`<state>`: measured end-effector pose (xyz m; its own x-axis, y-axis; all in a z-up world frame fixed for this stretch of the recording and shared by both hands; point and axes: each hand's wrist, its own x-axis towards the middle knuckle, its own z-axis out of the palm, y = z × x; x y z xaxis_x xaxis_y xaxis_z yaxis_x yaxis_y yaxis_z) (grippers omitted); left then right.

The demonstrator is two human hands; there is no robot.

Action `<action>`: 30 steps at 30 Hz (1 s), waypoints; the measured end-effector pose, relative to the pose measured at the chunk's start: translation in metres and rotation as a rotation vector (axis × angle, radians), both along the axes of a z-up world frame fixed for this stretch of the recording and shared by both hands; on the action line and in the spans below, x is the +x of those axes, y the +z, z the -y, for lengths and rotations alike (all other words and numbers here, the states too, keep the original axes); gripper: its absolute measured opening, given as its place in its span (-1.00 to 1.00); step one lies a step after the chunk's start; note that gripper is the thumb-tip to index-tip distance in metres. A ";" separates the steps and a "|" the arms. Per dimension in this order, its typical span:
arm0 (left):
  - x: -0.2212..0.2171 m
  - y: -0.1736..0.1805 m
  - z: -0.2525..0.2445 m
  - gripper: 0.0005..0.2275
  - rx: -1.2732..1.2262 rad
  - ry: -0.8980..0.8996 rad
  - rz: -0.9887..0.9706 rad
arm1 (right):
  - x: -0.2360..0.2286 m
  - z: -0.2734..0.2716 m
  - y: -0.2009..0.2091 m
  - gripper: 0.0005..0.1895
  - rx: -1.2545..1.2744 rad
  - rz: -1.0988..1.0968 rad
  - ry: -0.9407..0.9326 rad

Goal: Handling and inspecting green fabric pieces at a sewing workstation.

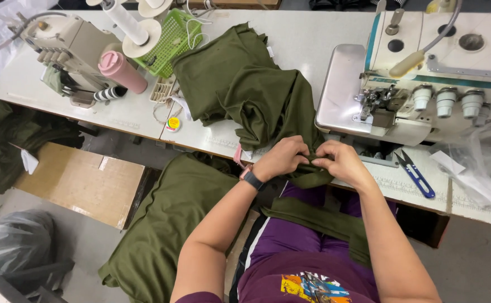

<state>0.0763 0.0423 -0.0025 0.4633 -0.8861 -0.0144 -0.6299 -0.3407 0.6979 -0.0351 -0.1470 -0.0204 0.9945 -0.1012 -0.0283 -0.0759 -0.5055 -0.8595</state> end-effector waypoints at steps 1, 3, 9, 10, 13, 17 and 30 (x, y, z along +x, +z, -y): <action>-0.006 0.009 -0.002 -0.96 0.002 -0.004 0.004 | -0.004 -0.001 0.008 -0.88 0.002 0.004 -0.004; -0.019 0.024 -0.007 -0.98 -0.048 -0.018 0.025 | -0.014 -0.003 0.022 -0.91 0.050 0.020 0.054; -0.040 0.028 -0.018 -0.89 -0.053 -0.101 0.041 | -0.029 -0.003 0.031 -0.89 0.042 0.028 0.201; -0.049 0.038 -0.020 -0.89 -0.053 -0.104 0.045 | -0.032 -0.004 0.034 -0.89 0.041 0.032 0.198; -0.066 0.060 -0.022 -0.85 -0.072 -0.135 0.156 | -0.040 -0.005 0.034 -0.91 0.074 0.076 0.226; -0.069 0.067 -0.022 -0.87 -0.159 -0.081 0.184 | -0.047 -0.005 0.023 -0.93 0.042 0.240 0.101; -0.013 0.097 0.045 -0.85 -0.503 -0.085 0.295 | -0.035 0.012 0.064 -0.90 -0.092 0.743 -0.418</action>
<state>0.0631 -0.0026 0.0943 0.3112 -0.7848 0.5359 -0.8326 0.0468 0.5519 -0.0696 -0.1588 0.0434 0.6322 -0.4336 0.6421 0.2953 -0.6314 -0.7170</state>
